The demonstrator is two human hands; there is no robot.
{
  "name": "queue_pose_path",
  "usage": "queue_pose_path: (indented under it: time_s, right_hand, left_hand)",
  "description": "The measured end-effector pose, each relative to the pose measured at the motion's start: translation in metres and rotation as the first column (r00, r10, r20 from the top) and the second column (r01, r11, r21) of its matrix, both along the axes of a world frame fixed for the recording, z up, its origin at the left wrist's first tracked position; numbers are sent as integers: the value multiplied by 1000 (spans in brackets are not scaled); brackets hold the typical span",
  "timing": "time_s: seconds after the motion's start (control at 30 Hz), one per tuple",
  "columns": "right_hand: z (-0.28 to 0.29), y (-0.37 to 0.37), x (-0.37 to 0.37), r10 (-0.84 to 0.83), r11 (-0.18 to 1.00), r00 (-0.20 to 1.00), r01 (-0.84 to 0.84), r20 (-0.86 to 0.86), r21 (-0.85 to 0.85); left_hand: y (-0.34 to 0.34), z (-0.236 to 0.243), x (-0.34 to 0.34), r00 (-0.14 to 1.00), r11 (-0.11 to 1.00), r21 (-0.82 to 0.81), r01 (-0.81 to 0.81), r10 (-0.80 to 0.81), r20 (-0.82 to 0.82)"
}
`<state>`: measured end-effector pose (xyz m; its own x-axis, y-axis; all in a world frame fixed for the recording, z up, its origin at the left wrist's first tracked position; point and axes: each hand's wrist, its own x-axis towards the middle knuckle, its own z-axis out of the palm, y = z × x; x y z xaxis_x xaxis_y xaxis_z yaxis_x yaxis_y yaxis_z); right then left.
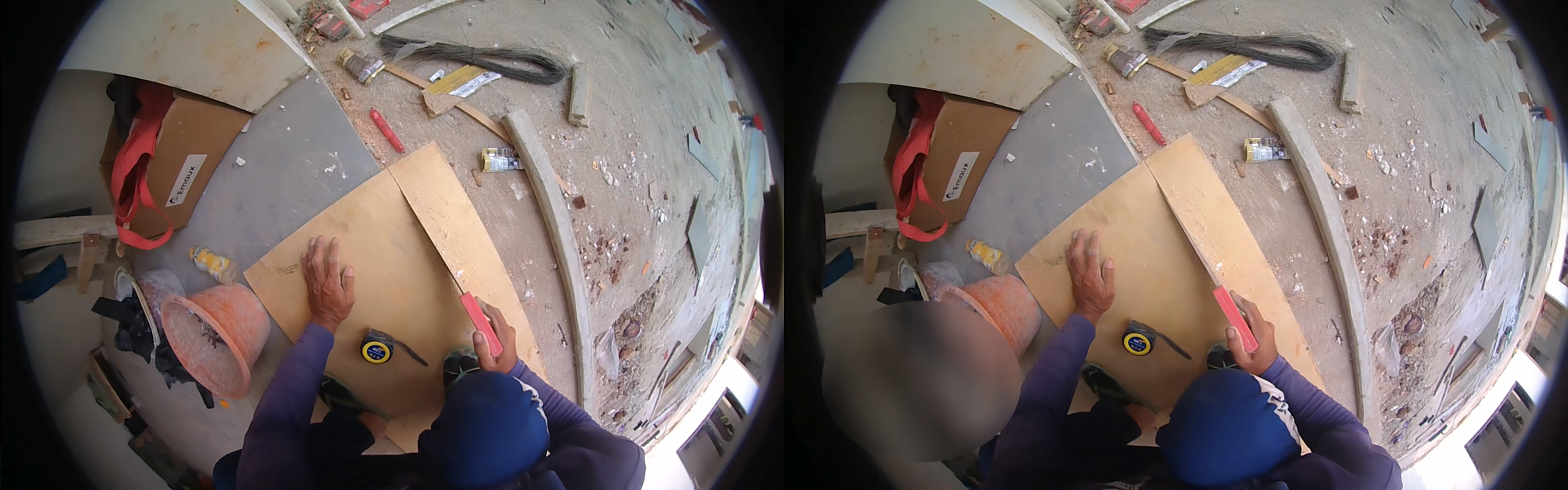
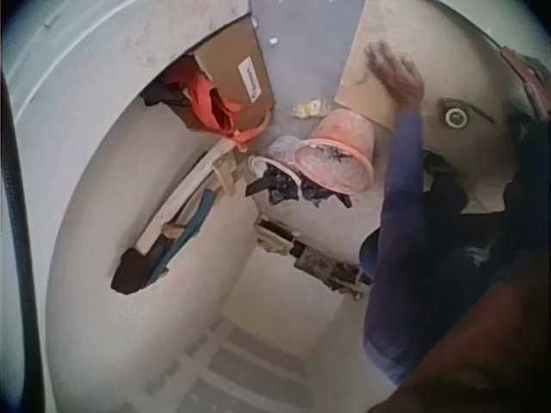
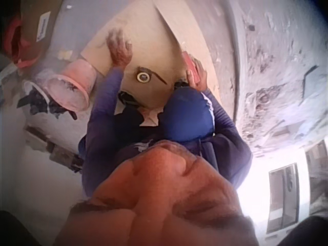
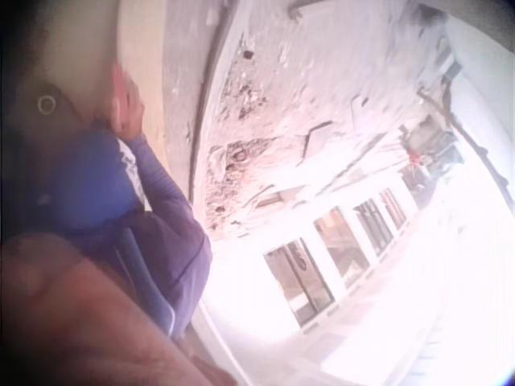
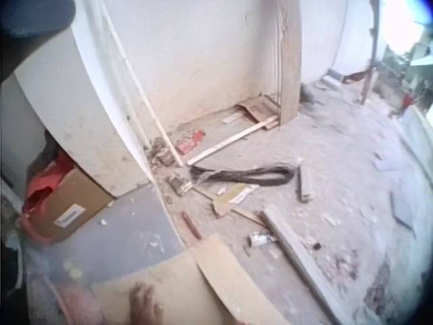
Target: The person looks inside a red bag and a bucket, then measures a wooden board with a tape measure and pencil. The person uses a straight edge to mark a line and then cuts the wood along the mark with a hand saw.
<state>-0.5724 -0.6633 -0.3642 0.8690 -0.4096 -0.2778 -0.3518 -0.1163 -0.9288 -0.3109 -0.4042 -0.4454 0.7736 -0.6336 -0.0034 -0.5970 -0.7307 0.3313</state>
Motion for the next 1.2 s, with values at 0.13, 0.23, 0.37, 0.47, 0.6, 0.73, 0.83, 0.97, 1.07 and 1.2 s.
queue_pose_path:
  time_s: [0.13,0.23,0.37,0.47,0.6,0.73,0.83,0.97,1.07,1.2]
  right_hand:
    - [-2,3,2,-11,996,999,15,44,-83]
    - [-2,8,-2,-13,999,1000,12,-27,-42]
    - [-10,8,-3,23,998,999,-26,-39,-63]
    - [-5,4,-5,67,979,997,-56,48,-194]
    - [-7,7,-2,23,995,999,-20,27,-100]
    - [-6,9,12,14,981,976,28,216,-190]
    - [-5,7,10,-9,990,980,37,199,-137]
    - [-8,4,-2,-34,991,987,54,155,-126]
    - [-6,13,1,-13,995,993,25,118,-100]
    - [4,27,5,56,996,998,-58,-32,-69]
  left_hand:
    - [0,0,7,1000,1000,12,11,-12,10]
    - [3,1,6,1000,1000,9,28,-28,7]
    - [6,-3,9,999,999,30,33,-35,37]
    - [4,-3,0,999,1000,-12,27,-27,30]
    - [5,-1,1,998,998,-50,25,-22,63]
    - [7,9,9,1000,991,-133,3,-3,2]
    - [26,29,-20,983,949,-289,-128,83,-162]
    - [67,59,-109,945,907,-354,-226,117,-304]
    - [105,69,-164,900,968,-24,-252,225,-374]
    - [105,68,-201,853,912,324,-253,368,-370]
